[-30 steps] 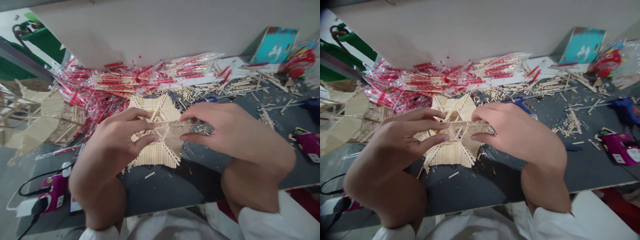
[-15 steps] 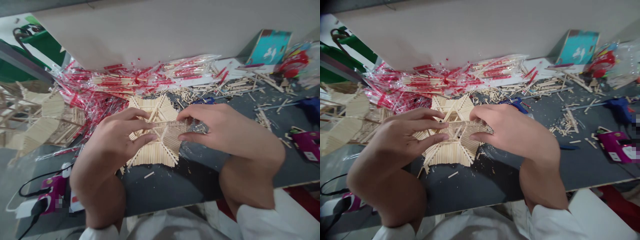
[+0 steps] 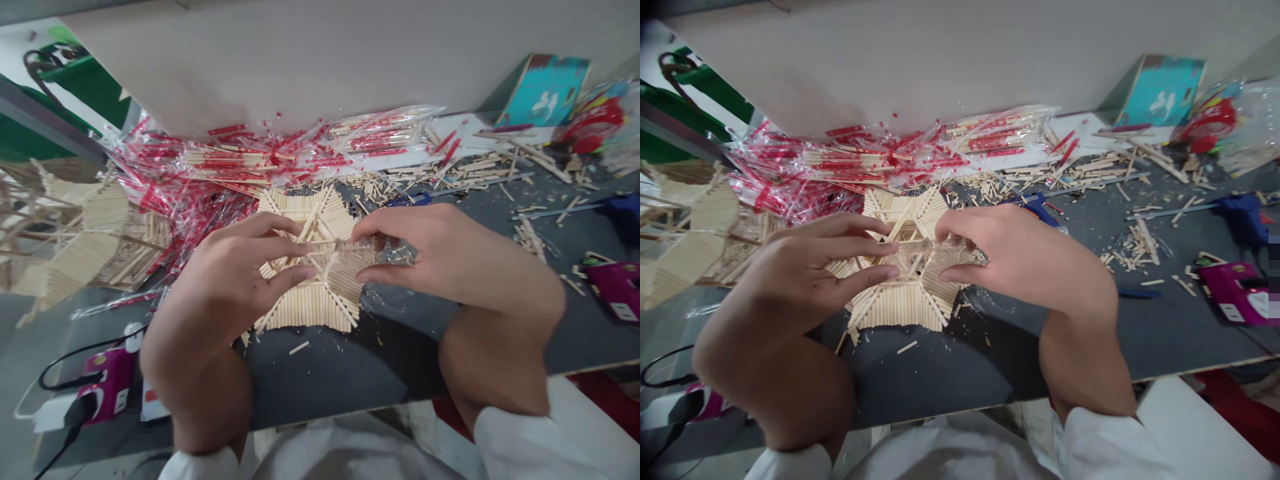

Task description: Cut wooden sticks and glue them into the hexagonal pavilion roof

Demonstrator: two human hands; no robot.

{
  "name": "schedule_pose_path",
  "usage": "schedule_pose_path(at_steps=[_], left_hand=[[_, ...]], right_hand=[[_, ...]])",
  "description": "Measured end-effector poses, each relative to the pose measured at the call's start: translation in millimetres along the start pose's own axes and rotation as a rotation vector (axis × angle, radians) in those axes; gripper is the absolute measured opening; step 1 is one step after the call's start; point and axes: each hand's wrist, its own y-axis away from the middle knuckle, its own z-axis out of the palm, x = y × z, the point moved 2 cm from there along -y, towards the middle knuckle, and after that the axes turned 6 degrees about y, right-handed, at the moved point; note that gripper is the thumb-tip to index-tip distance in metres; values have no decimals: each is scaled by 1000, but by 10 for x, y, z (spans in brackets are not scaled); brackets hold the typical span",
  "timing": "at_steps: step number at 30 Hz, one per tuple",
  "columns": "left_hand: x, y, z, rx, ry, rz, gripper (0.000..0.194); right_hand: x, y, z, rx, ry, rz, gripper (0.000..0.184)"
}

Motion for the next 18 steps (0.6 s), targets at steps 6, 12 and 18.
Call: schedule_pose_path(at_steps=[6,12,18], left_hand=[[46,2,-15,1,13,-20,18],[86,4,-33,-4,16,-34,20],[101,4,-49,-17,20,-47,23]], right_hand=[[1,-27,10,-23,-11,29,34],[9,-39,28,1,-21,35,33],[-11,-39,21,8,-8,41,33]])
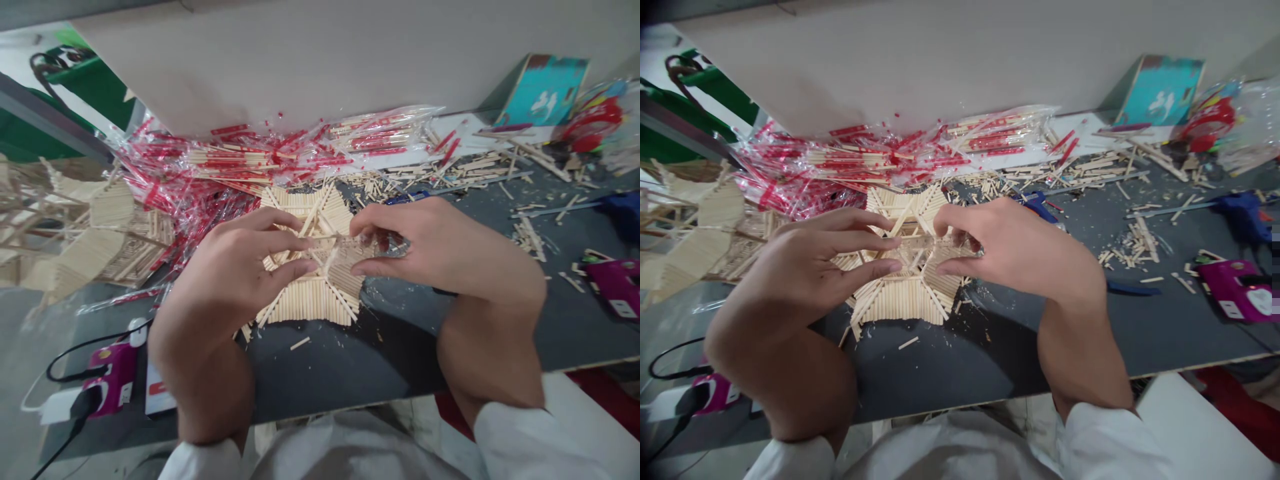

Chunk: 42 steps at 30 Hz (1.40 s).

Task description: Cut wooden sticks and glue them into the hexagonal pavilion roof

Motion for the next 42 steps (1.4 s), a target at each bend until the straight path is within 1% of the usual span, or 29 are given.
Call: schedule_pose_path(at_steps=[4,8,13,19,23,29,34,39,42], left_hand=[[-25,3,7,10,-12,12,22],[-56,4,16,-1,21,48,22],[-52,-5,9,-1,36,55,20],[-69,-15,20,-5,20,72,17],[-44,-9,19,7,8,67,14],[10,6,7,28,-10,66,14],[4,18,-9,-1,-6,78,13],[17,50,-38,18,-17,103,14],[18,67,-41,7,-48,96,15]], right_hand=[[2,9,5,6,18,-10,34],[0,12,2,3,10,-1,33],[-23,2,-15,-19,-17,12,31],[-38,4,-17,-3,-4,7,30],[-40,9,-9,0,0,16,30],[-50,10,-10,16,10,11,29],[-62,16,-18,21,-4,31,28],[-77,18,-27,34,0,32,29],[-80,16,-23,35,4,32,30]])
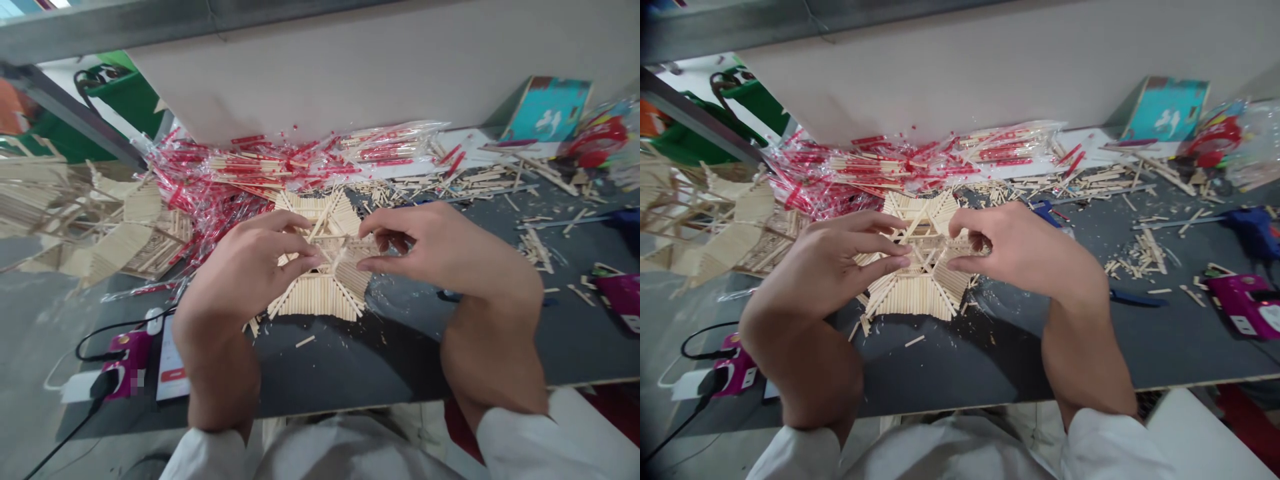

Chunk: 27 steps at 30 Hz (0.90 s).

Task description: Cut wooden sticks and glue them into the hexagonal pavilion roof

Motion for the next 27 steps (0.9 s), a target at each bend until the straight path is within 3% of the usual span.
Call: schedule_pose_path(at_steps=[27], left_hand=[[-61,1,24,10,18,18,16]], right_hand=[[29,6,24,0,-6,2,26]])
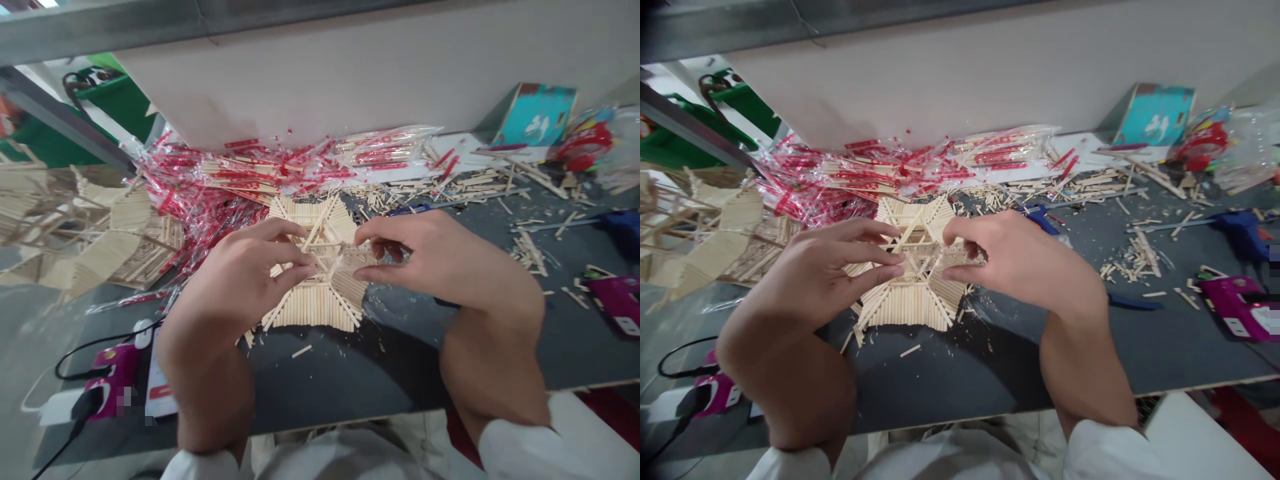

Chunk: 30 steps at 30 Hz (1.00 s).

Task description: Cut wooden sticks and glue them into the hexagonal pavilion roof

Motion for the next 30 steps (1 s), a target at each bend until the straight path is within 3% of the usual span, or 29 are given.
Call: schedule_pose_path(at_steps=[8,14,21,30], left_hand=[[-18,7,17,1,-4,-7,20],[-13,-2,16,-4,0,-1,18],[0,-11,5,-3,-14,-4,19],[-10,-9,7,-34,-11,-16,21]], right_hand=[[-3,6,-2,-22,9,20,26],[52,12,24,-38,66,70,46],[30,3,18,-63,116,79,34],[26,5,18,-65,113,61,35]])
